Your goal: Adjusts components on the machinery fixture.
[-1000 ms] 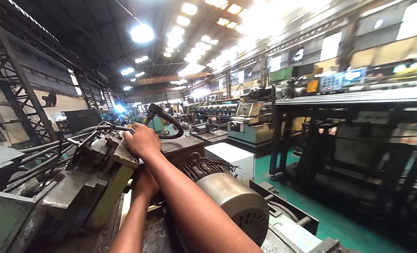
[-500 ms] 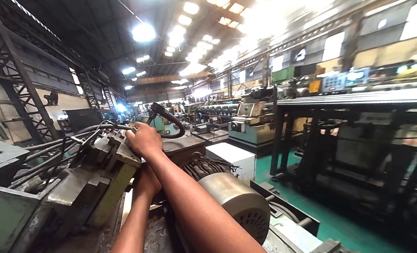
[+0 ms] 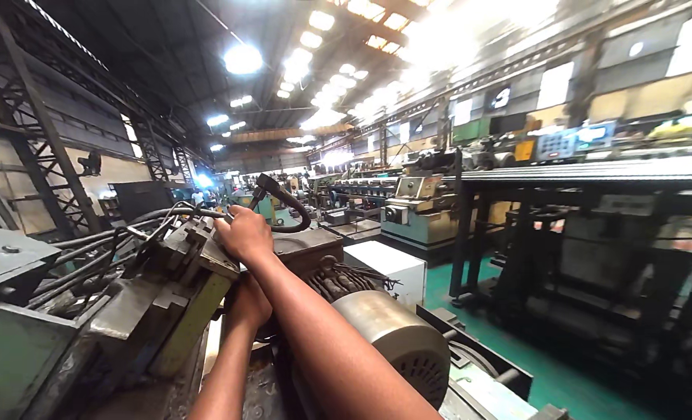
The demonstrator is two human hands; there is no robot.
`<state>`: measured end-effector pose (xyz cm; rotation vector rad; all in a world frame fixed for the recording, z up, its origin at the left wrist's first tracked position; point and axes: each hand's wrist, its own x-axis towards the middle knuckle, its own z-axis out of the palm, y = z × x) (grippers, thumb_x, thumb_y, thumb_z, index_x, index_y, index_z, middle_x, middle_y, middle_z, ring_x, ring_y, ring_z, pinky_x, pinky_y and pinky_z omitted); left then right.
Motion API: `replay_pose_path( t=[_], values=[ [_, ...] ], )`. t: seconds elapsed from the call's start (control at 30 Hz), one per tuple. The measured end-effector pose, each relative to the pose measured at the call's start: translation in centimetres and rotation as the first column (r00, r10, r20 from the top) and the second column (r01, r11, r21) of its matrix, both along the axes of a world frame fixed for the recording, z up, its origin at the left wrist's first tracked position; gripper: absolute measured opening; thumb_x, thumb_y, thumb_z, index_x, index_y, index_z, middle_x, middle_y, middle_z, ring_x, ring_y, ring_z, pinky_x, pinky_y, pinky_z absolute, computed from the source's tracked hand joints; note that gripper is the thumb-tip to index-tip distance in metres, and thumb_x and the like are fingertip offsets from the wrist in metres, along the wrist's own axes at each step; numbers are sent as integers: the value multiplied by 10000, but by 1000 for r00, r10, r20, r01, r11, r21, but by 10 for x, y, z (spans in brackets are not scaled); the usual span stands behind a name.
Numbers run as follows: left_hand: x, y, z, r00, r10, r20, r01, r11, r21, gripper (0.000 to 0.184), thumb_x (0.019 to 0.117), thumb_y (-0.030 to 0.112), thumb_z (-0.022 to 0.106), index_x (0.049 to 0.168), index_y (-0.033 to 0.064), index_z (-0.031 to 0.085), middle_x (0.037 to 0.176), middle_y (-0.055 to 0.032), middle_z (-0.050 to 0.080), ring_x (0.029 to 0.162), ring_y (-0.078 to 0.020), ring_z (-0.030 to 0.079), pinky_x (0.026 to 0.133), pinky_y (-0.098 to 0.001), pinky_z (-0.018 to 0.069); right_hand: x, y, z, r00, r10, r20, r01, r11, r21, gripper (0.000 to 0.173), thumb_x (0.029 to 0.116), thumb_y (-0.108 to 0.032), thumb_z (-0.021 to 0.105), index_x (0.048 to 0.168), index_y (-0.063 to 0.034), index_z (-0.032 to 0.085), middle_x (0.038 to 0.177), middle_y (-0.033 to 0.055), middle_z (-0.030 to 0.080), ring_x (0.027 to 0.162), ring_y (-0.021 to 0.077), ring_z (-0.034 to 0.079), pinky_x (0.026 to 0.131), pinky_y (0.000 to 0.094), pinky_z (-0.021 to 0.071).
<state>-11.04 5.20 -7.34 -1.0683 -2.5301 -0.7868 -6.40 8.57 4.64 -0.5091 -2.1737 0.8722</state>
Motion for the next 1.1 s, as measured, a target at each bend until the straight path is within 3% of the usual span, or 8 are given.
replay_pose_path(
  t=[0.1, 0.2, 0.27, 0.47, 0.57, 0.77, 0.93, 1.1],
  values=[
    [13, -6, 2, 1000, 16, -18, -15, 998, 62, 362, 979, 228, 647, 1248, -13, 635, 1182, -228, 687, 1145, -372, 666, 976, -568, 516, 2, -1, 0, 1000, 4, -11, -4, 1000, 6, 335, 1060, -362, 557, 1237, -113, 696, 1173, 190, 712, 1124, 390, 675, 872, 634, 525],
    [55, -30, 32, 984, -16, 179, 7, 999, 53, 371, 1064, 144, 535, 1357, -83, 545, 1328, -298, 607, 1292, -410, 573, 1084, -568, 428, 5, -1, -1, 999, 21, -29, -21, 1000, 3, 323, 1060, -324, 568, 1252, -99, 697, 1192, 205, 708, 1138, 402, 669, 897, 639, 514],
    [61, -34, 36, 968, -75, 239, 48, 992, 114, 366, 1082, 149, 509, 1363, -82, 553, 1336, -295, 607, 1302, -403, 567, 1102, -563, 418, 4, 1, -2, 999, 23, -42, -22, 1000, 22, 328, 1059, -322, 567, 1235, -77, 695, 1180, 221, 702, 1127, 415, 667, 890, 646, 515],
    [53, -32, 40, 940, -134, 314, 111, 990, 92, 267, 1022, 152, 631, 1225, -19, 653, 1231, -234, 675, 1190, -368, 640, 1017, -565, 488, -2, 5, -4, 998, 17, -63, -10, 995, 104, 322, 1048, -295, 569, 1162, -27, 706, 1128, 242, 701, 1093, 432, 664, 891, 653, 498],
    [50, -30, 39, 927, -150, 342, 128, 988, 87, 256, 1002, 149, 664, 1221, 16, 666, 1223, -214, 684, 1182, -359, 644, 1004, -569, 494, -1, 5, -4, 998, 9, -64, -1, 993, 120, 334, 1049, -290, 562, 1183, -17, 699, 1135, 259, 695, 1099, 447, 659, 888, 668, 488],
    [54, -34, 44, 910, -175, 377, 156, 984, 81, 239, 1023, 111, 613, 1241, 17, 643, 1266, -208, 659, 1219, -338, 620, 1018, -552, 484, 10, 0, 4, 981, -139, 135, 110, 974, 198, 455, 1066, -448, 478, 1310, -118, 674, 1235, 247, 683, 1162, 465, 642, 863, 691, 479],
    [56, -34, 48, 910, -162, 382, 139, 986, 88, 153, 1011, 71, 603, 1137, 16, 670, 1163, -193, 675, 1123, -323, 640, 935, -540, 509, 15, -4, 11, 954, -222, 201, 165, 950, 265, 499, 1059, -502, 453, 1201, -96, 706, 1192, 239, 691, 1135, 447, 656, 822, 670, 485],
    [50, -29, 42, 915, -181, 361, 147, 982, 120, 122, 995, 74, 624, 1094, 21, 672, 1108, -180, 683, 1070, -313, 651, 897, -544, 518, 14, -3, 9, 962, -199, 186, 151, 958, 244, 489, 1060, -493, 462, 1191, -86, 699, 1188, 244, 685, 1133, 448, 652, 815, 661, 487]
  ],
)
